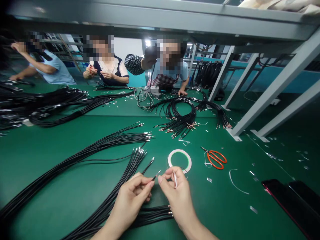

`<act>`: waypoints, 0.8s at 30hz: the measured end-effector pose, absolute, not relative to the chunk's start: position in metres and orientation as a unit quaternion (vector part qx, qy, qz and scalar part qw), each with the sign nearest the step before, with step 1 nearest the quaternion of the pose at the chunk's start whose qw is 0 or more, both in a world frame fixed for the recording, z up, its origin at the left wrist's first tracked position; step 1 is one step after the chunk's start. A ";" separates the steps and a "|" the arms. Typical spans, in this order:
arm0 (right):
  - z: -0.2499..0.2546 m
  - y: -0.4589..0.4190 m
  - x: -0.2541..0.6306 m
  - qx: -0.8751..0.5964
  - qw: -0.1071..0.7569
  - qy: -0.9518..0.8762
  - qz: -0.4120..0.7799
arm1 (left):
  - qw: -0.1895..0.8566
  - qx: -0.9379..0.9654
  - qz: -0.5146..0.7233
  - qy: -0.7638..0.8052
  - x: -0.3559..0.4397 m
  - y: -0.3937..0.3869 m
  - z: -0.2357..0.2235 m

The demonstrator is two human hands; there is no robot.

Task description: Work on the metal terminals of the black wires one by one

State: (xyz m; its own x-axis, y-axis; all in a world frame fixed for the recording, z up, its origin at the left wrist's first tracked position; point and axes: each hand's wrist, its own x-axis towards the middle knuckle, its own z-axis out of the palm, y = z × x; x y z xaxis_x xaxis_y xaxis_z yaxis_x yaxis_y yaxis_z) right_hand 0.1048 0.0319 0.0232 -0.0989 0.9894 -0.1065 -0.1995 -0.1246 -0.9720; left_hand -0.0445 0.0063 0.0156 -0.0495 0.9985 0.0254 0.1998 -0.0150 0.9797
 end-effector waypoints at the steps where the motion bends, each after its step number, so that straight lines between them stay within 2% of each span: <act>1: 0.023 0.032 0.105 -0.455 0.482 -0.441 0.605 | 0.412 0.553 0.462 0.558 -0.044 0.006 0.017; 5: 0.024 0.032 0.104 -0.469 0.445 -0.470 0.601 | 0.357 0.597 0.451 0.559 -0.044 0.004 0.020; 7: 0.024 0.033 0.104 -0.474 0.445 -0.479 0.590 | 0.364 0.599 0.455 0.550 -0.044 0.003 0.021; 13: 0.022 0.039 0.106 -0.432 0.458 -0.528 0.570 | 0.596 0.438 0.451 0.500 -0.047 0.008 0.024; 15: 0.021 0.041 0.107 -0.413 0.456 -0.538 0.577 | 0.640 0.395 0.451 0.481 -0.048 0.010 0.024; 24: 0.017 0.042 0.110 -0.404 0.445 -0.544 0.585 | 0.666 0.359 0.465 0.459 -0.050 0.009 0.026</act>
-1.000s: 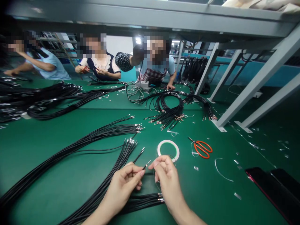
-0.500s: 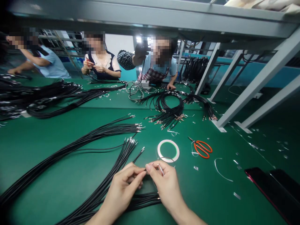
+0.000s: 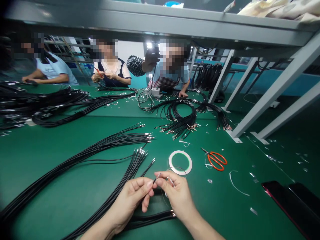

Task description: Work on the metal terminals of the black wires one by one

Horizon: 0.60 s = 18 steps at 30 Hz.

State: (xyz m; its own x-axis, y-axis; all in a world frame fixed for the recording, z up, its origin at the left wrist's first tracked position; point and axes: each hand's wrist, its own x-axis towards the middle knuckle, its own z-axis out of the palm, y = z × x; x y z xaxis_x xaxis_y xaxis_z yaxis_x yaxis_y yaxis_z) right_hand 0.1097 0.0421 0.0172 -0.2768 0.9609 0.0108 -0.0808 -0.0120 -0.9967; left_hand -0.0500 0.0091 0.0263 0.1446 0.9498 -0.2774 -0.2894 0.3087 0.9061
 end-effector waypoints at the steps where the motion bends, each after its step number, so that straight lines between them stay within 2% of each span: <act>1: 0.018 0.042 0.109 -0.403 0.446 -0.551 0.579 | 0.664 0.362 0.463 0.462 -0.050 0.009 0.026; 8: 0.019 0.044 0.110 -0.414 0.425 -0.554 0.584 | 0.647 0.388 0.449 0.479 -0.050 0.011 0.022; 11: 0.020 0.048 0.116 -0.441 0.435 -0.522 0.586 | 0.585 0.459 0.428 0.514 -0.051 0.011 0.023; 15: 0.024 0.050 0.125 -0.431 0.448 -0.526 0.580 | 0.471 0.606 0.312 0.560 -0.049 0.003 0.020; 18: 0.027 0.048 0.129 -0.422 0.427 -0.540 0.590 | 0.473 0.684 0.201 0.517 -0.047 -0.004 0.011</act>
